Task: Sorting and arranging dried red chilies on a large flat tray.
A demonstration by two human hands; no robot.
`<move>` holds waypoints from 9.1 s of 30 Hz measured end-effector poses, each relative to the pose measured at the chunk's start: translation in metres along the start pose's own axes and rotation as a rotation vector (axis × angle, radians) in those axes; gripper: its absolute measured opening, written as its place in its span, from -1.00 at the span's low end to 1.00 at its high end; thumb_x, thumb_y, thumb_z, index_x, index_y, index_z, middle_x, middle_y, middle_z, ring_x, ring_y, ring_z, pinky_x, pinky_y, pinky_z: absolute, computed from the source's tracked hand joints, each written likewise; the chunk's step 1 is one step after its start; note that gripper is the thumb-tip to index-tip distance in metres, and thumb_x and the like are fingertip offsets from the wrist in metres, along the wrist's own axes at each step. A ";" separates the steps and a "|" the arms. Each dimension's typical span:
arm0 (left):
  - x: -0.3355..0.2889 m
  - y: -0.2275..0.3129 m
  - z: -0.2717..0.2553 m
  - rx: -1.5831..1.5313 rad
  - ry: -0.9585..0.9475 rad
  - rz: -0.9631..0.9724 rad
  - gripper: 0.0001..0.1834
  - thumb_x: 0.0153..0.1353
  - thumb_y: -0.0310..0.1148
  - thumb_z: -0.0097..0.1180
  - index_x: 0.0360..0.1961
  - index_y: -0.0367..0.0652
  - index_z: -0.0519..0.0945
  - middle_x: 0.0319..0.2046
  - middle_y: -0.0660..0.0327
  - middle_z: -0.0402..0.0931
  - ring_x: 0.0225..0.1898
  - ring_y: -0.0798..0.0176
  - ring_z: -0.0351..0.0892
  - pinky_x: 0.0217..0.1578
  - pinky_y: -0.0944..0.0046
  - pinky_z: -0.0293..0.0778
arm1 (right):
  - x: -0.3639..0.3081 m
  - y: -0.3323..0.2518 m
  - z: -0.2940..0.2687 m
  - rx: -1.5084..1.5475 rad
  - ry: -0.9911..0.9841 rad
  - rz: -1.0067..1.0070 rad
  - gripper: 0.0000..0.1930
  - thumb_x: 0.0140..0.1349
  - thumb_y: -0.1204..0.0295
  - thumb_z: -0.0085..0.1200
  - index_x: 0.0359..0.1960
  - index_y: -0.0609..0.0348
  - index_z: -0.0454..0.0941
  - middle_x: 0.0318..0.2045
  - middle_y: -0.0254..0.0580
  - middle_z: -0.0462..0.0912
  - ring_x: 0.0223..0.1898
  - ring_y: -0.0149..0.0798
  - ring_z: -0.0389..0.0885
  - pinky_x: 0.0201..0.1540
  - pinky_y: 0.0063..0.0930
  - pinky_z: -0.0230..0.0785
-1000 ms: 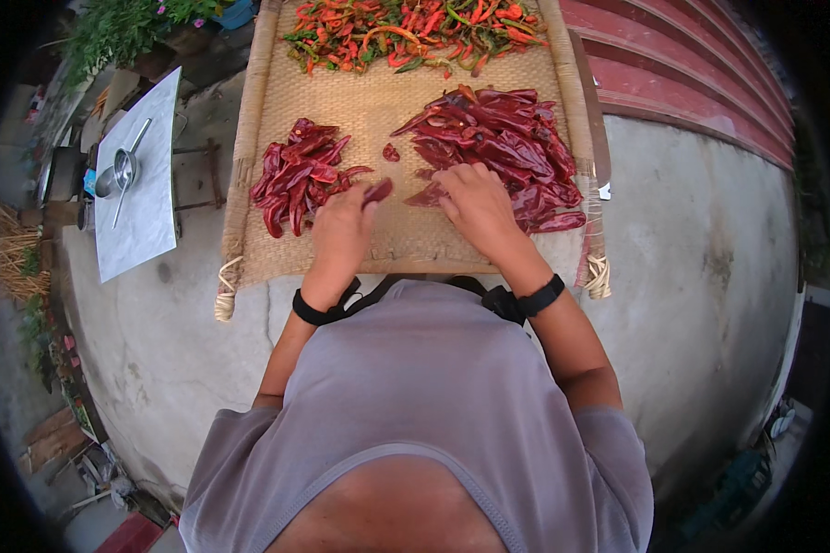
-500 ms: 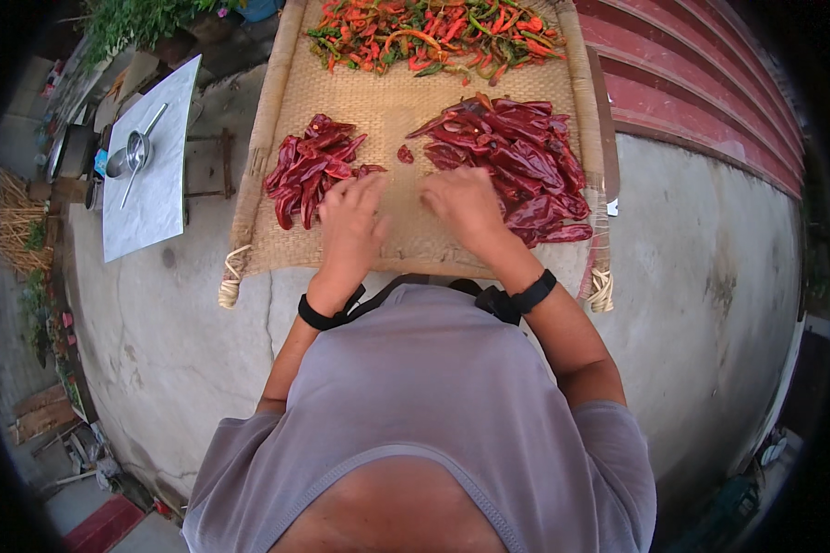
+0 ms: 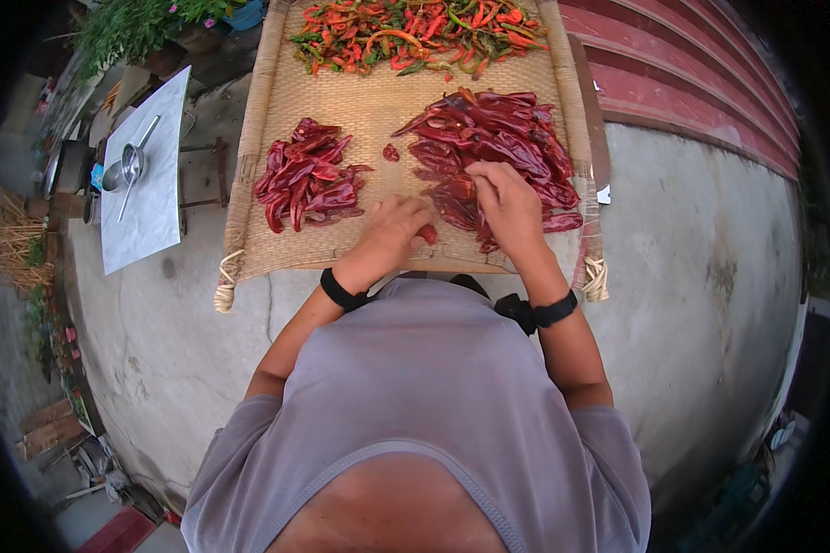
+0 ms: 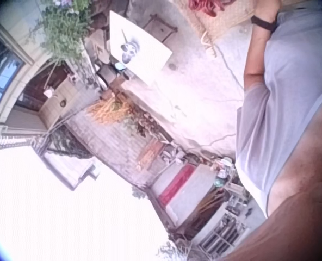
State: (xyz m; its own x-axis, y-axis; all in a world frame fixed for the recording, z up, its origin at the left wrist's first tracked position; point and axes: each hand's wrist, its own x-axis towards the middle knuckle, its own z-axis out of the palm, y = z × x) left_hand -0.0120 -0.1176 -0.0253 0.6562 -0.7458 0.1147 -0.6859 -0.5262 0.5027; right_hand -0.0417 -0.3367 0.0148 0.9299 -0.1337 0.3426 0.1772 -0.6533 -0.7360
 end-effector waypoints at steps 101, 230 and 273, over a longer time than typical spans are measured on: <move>-0.006 -0.029 -0.047 -0.021 0.443 -0.453 -0.68 0.13 -0.48 0.18 -0.04 -0.22 0.61 -0.25 0.02 0.56 -0.14 -0.09 0.48 -0.12 0.01 0.43 | 0.079 -0.021 0.042 -0.458 -0.352 -0.342 -0.76 0.09 0.49 0.23 -0.17 0.04 0.62 -0.17 -0.17 0.62 -0.04 -0.05 0.50 0.08 -0.19 0.26; 0.021 -0.023 -0.048 0.019 0.656 -0.594 -0.53 0.09 -0.48 0.29 0.08 -0.21 0.54 -0.05 -0.01 0.47 -0.03 -0.09 0.46 -0.04 0.02 0.44 | 0.100 0.026 0.073 -0.586 -0.503 -0.241 -0.76 0.08 0.51 0.18 -0.17 0.08 0.56 -0.04 -0.07 0.61 -0.04 0.01 0.56 0.02 -0.17 0.45; 0.001 -0.039 -0.060 -0.047 0.519 -0.546 -0.66 0.18 -0.48 0.15 0.01 -0.25 0.58 -0.17 -0.05 0.54 -0.19 -0.11 0.59 -0.16 0.01 0.52 | 0.046 -0.006 0.031 -0.763 -0.240 -0.147 -0.66 0.06 0.39 0.32 -0.09 0.07 0.62 -0.14 -0.20 0.60 -0.05 -0.07 0.50 0.03 -0.16 0.32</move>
State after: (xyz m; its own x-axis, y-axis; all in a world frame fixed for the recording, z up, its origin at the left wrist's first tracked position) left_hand 0.0341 -0.0734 0.0071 0.9710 -0.0892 0.2217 -0.2137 -0.7394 0.6384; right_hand 0.0097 -0.3157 0.0173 0.9734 0.1000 0.2061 0.1152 -0.9913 -0.0629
